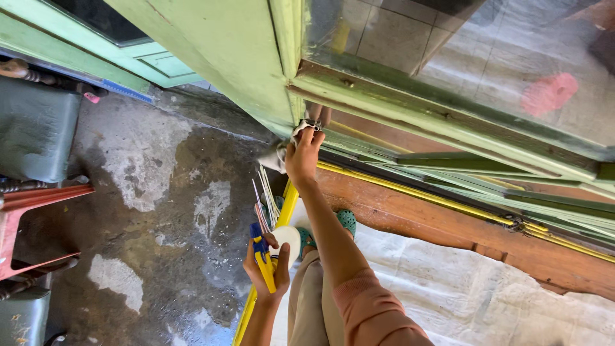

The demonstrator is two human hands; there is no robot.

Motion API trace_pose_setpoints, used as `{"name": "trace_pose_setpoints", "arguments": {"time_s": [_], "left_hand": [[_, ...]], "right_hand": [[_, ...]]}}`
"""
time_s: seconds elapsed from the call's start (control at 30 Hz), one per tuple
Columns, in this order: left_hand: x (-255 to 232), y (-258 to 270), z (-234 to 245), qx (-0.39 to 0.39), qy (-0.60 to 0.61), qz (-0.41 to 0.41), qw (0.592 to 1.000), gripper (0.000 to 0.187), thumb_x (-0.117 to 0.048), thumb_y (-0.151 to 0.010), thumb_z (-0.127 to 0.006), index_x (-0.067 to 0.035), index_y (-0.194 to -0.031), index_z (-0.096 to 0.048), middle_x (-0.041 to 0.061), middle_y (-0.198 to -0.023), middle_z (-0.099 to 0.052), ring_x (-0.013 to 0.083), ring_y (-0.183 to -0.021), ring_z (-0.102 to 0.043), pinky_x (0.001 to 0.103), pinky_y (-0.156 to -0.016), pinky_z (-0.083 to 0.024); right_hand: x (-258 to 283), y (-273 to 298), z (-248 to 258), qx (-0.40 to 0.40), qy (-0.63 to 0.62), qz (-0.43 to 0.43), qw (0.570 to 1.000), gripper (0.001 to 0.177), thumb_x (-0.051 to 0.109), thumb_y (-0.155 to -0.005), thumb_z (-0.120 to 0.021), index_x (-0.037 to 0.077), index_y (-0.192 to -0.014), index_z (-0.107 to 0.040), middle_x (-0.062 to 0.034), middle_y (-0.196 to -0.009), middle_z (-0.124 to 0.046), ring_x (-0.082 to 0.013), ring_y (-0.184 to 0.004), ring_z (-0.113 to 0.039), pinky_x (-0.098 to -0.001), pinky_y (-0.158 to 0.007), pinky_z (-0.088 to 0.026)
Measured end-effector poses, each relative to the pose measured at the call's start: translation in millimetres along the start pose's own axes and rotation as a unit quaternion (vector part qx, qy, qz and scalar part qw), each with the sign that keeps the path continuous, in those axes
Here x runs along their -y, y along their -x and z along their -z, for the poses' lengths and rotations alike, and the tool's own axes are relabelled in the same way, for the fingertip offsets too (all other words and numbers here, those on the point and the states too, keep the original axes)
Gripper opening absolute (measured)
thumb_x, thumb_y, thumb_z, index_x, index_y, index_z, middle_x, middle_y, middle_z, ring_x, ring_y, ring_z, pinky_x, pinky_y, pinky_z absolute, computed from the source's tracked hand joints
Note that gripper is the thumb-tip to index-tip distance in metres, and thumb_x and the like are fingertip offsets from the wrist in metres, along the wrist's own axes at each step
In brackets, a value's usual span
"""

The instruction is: The person wipes the glass panes of a door and then a window with a cloth.

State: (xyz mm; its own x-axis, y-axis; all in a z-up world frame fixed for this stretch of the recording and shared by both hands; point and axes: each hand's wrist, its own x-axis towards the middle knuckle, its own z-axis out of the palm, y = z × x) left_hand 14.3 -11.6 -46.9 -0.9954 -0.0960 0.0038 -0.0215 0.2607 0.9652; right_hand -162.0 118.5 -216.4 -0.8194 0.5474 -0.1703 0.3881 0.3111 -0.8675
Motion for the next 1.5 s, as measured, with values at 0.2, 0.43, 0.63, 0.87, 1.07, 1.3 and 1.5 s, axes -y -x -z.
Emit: {"name": "trace_pose_setpoints", "arguments": {"time_s": [0.2, 0.43, 0.63, 0.87, 1.07, 1.3, 1.5], "left_hand": [[3, -5, 3, -0.001, -0.039, -0.009, 0.999, 0.022, -0.010, -0.085, -0.075, -0.003, -0.094, -0.056, 0.006, -0.084, -0.060, 0.0147, -0.075, -0.058, 0.027, -0.072, -0.048], [4, -12, -7, 0.008, -0.001, -0.010, 1.000, 0.022, -0.009, -0.087, -0.074, -0.002, -0.097, -0.055, 0.005, -0.087, -0.060, 0.0151, -0.078, -0.057, 0.027, -0.074, -0.048], [-4, -6, -9, -0.001, -0.016, -0.007, 1.000, 0.022, -0.008, -0.086, -0.074, -0.003, -0.095, -0.054, 0.006, -0.083, -0.058, 0.0144, -0.075, -0.056, 0.027, -0.071, -0.048], [-6, 2, -1, 0.004, -0.078, 0.105, 0.991, 0.022, -0.009, -0.079, -0.077, -0.005, -0.085, -0.056, 0.007, -0.067, -0.056, 0.0194, -0.048, -0.052, 0.031, -0.050, -0.042], [-24, -5, -7, 0.010, -0.054, -0.014, 0.998, 0.018, -0.007, -0.082, -0.076, -0.006, -0.085, -0.059, 0.007, -0.071, -0.062, 0.0207, -0.062, -0.065, 0.030, -0.063, -0.052], [-122, -21, -25, 0.058, 0.064, -0.027, 0.996, 0.025, -0.011, -0.079, -0.077, -0.003, -0.100, -0.065, 0.007, -0.073, -0.067, 0.0225, -0.064, -0.068, 0.030, -0.062, -0.054], [-226, -28, -37, 0.064, 0.053, -0.199, 0.976, 0.020, -0.013, -0.081, -0.080, -0.002, -0.086, -0.063, 0.012, -0.076, -0.066, 0.0254, -0.067, -0.067, 0.032, -0.060, -0.051]], "right_hand": [[-87, 36, 83, -0.215, -0.140, 0.051, 0.965, 0.046, -0.002, -0.092, -0.052, 0.007, -0.134, -0.034, -0.0173, -0.136, -0.048, -0.0278, -0.123, -0.056, -0.0433, -0.098, -0.059], [-143, -15, 122, -0.394, -0.025, -0.087, 0.915, 0.052, -0.005, -0.087, -0.059, -0.001, -0.137, -0.042, -0.0213, -0.133, -0.055, -0.0312, -0.121, -0.053, -0.0458, -0.102, -0.045], [-135, -54, -5, -0.319, -0.057, -0.191, 0.926, 0.025, 0.003, -0.090, -0.055, -0.004, -0.114, -0.056, -0.0175, -0.107, -0.069, -0.0304, -0.091, -0.070, -0.0408, -0.080, -0.060], [-108, -52, -50, 0.030, 0.065, -0.140, 0.988, 0.046, 0.027, -0.084, -0.067, -0.001, -0.120, -0.056, -0.0248, -0.118, -0.067, -0.0426, -0.109, -0.066, -0.0503, -0.096, -0.052], [-94, 22, 55, 0.055, 0.040, -0.116, 0.991, 0.032, 0.031, -0.088, -0.067, 0.005, -0.108, -0.071, -0.0190, -0.093, -0.072, -0.0329, -0.086, -0.069, -0.0453, -0.077, -0.054], [-19, 94, 213, -0.004, -0.364, -0.230, 0.902, 0.028, 0.018, -0.089, -0.068, 0.005, -0.113, -0.064, -0.0070, -0.101, -0.065, -0.0184, -0.091, -0.060, -0.0332, -0.079, -0.050], [94, 115, 340, 0.089, -0.584, -0.178, 0.787, 0.049, 0.031, -0.087, -0.072, 0.006, -0.127, -0.062, -0.0072, -0.115, -0.070, -0.0234, -0.106, -0.065, -0.0406, -0.094, -0.051]]}}
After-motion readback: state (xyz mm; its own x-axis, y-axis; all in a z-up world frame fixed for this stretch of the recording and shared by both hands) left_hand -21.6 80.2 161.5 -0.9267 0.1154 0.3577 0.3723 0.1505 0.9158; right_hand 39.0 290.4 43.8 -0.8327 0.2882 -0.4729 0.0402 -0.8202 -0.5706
